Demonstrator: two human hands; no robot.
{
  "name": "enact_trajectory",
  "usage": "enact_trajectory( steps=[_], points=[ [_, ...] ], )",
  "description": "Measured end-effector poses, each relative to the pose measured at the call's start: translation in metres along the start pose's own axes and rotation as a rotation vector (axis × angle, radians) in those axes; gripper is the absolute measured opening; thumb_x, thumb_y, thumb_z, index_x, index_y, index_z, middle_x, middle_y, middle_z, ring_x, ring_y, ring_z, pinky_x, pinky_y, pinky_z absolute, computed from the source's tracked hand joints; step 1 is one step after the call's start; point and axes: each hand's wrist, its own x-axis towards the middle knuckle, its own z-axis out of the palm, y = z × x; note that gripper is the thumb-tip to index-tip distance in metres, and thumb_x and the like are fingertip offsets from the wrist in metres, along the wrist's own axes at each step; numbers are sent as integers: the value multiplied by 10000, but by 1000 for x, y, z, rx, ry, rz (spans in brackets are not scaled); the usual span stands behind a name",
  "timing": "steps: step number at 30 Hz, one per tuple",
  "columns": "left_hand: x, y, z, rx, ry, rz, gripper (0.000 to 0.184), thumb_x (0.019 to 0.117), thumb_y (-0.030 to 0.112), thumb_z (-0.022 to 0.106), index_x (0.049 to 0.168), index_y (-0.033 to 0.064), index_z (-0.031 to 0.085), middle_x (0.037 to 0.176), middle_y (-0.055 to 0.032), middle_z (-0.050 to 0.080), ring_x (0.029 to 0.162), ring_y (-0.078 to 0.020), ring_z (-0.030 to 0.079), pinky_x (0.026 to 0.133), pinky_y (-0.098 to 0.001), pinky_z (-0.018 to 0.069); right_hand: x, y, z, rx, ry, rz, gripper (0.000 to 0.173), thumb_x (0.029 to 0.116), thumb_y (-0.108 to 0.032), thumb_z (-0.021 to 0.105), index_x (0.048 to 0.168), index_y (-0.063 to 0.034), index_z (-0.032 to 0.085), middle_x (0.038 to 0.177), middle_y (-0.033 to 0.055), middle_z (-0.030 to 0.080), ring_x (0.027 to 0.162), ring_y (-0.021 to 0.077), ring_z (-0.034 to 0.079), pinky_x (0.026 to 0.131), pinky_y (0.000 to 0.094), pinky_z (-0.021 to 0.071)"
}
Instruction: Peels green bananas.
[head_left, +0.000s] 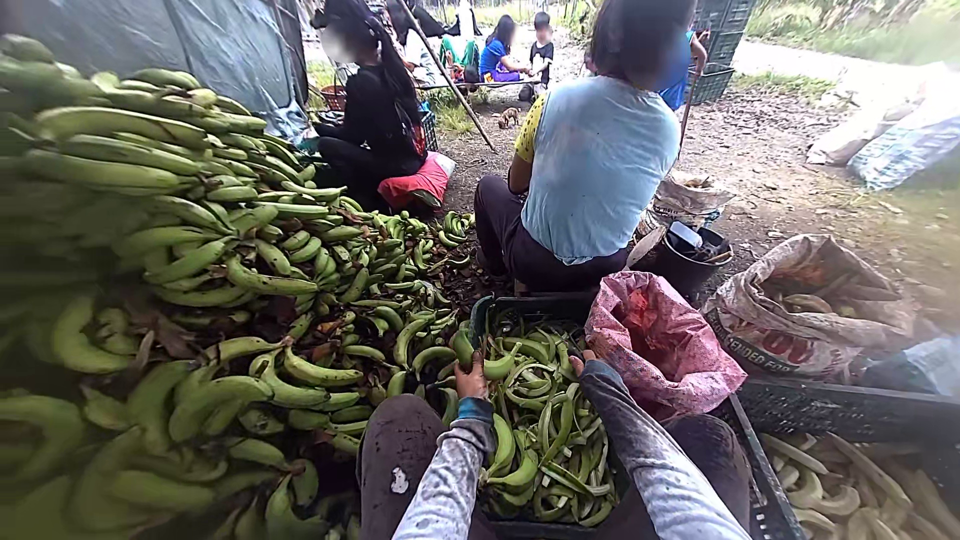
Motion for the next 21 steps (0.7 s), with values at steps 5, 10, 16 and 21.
enact_trajectory(
  steps=[5, 10, 16, 21],
  points=[
    [-7, 14, 1, -127, -7, -109, 545, 1099, 286, 474, 1560, 81, 268, 1474, -287, 425, 1188, -414, 564, 866, -545, 536, 13, -14, -13, -120, -264, 292, 653, 1023, -443, 599, 1534, -69, 437, 1526, 276, 463, 1431, 428, 440, 1165, 571, 355],
    [-17, 27, -5, -120, -56, -39, 532, 1084, 202, 512, 1548, 77, 285, 1393, -287, 478, 1072, -379, 603, 790, -492, 551, 17, -9, -15, -132, -303, 266, 653, 1012, -442, 620, 1529, -81, 449, 1517, 266, 478, 1428, 415, 450, 1165, 569, 356],
    [-16, 20, -6, -204, 14, -38, 541, 1057, 117, 547, 1534, 71, 297, 1376, -286, 485, 1074, -380, 593, 794, -506, 543, 7, -14, -13, -67, -346, 231, 597, 1045, -322, 592, 1513, 14, 437, 1518, 263, 483, 1457, 351, 434, 1215, 447, 302],
    [-17, 23, -11, -240, -101, 119, 521, 1101, 191, 458, 1565, 77, 250, 1420, -260, 455, 1105, -335, 589, 828, -471, 547, 12, -3, -7, -74, -289, 181, 591, 1083, -397, 493, 1515, 2, 434, 1484, 296, 497, 1415, 396, 471, 1188, 486, 350]
  ],
)
